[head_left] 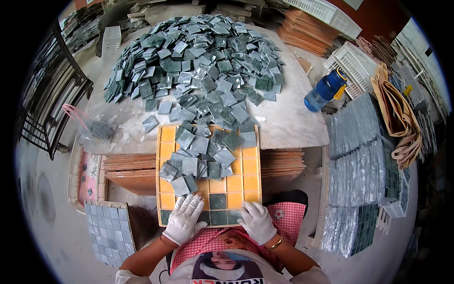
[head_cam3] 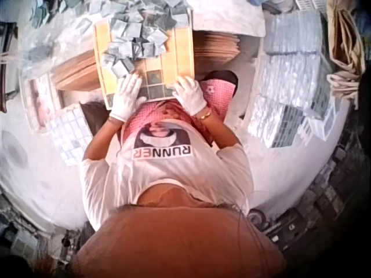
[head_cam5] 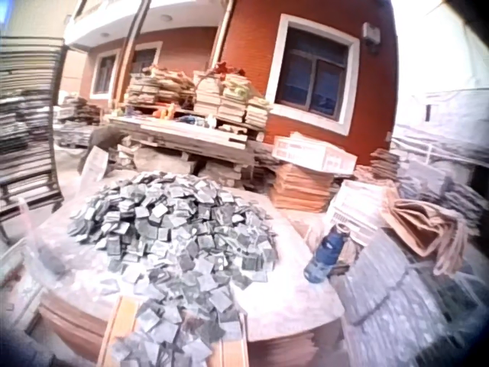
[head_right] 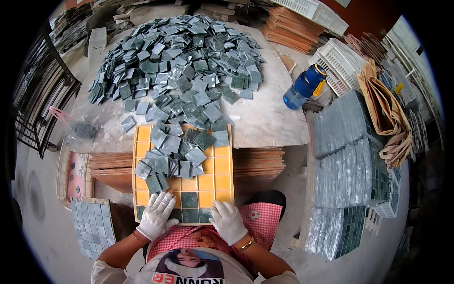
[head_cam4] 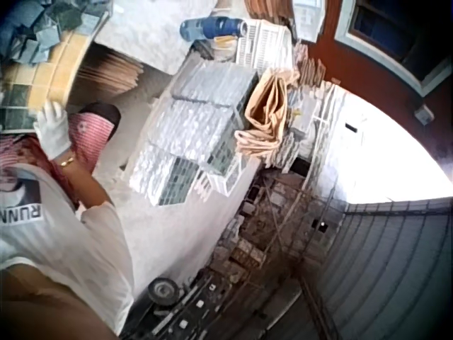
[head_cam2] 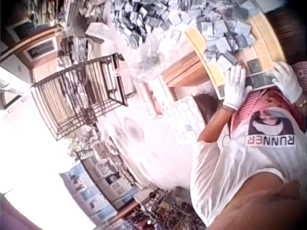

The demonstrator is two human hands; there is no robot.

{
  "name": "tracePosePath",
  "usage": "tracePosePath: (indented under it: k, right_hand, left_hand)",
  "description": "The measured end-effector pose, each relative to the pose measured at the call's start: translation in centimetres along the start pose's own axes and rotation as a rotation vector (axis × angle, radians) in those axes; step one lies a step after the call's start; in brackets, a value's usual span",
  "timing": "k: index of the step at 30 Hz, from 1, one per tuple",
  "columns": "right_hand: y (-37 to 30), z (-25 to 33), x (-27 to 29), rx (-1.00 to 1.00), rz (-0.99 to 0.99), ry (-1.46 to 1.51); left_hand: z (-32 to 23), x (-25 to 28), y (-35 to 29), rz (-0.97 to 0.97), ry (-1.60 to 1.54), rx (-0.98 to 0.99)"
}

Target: The person places small square tiles into a yellow grid frame, filling the slots one by one. They then flip the frame to reveal the assembled tile sheet and set it aside before starting a new frame.

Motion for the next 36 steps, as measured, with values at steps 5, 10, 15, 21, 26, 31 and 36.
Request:
tracePosePath:
  k: [5, 10, 15, 21, 26, 31, 36]
  right_hand:
    - [1.6, -0.3, 1.4, -0.109, 0.009, 0.196]
    - [1.9, -0.7, 0.7, -0.173, 0.33, 0.342]
    - [2.9, -0.4, 3.2, -0.326, 0.436, 0.688]
    - [2.6, 0.0, 3.0, -0.598, 0.485, 1.238]
    - [3.3, 0.2, 2.8, -0.619, 0.492, 1.283]
    - [3.5, 1.1, 1.5, -0.532, 0.483, 1.391]
    - [4.8, 2.8, 1.3, -0.296, 0.3, 0.897]
  left_hand:
    - [-0.5, 1.8, -2.0, -0.102, -0.131, 0.095]
    - [-1.9, 1.9, -2.3, -0.188, -0.276, 0.09]
    - [-4.6, 0.7, 0.6, -0.001, -0.85, 0.24]
    - [-5.7, -1.7, 2.6, 0.062, -1.48, 0.567]
    - [-5.4, -2.4, 1.6, -0.022, -1.634, 0.595]
    - [-4.3, -3.0, 0.7, -0.115, -1.661, 0.564]
    - [-3.7, -1.9, 0.1, -0.133, -1.534, 0.469]
Point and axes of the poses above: each hand's wrist, its own y-axis towards the middle knuckle, its own x-axis out of the back of the hand, z = x × y, the point moved 3 cm from there along y, towards the middle knuckle, and after that the axes turned 14 degrees about -y, right-handed, at the moved point
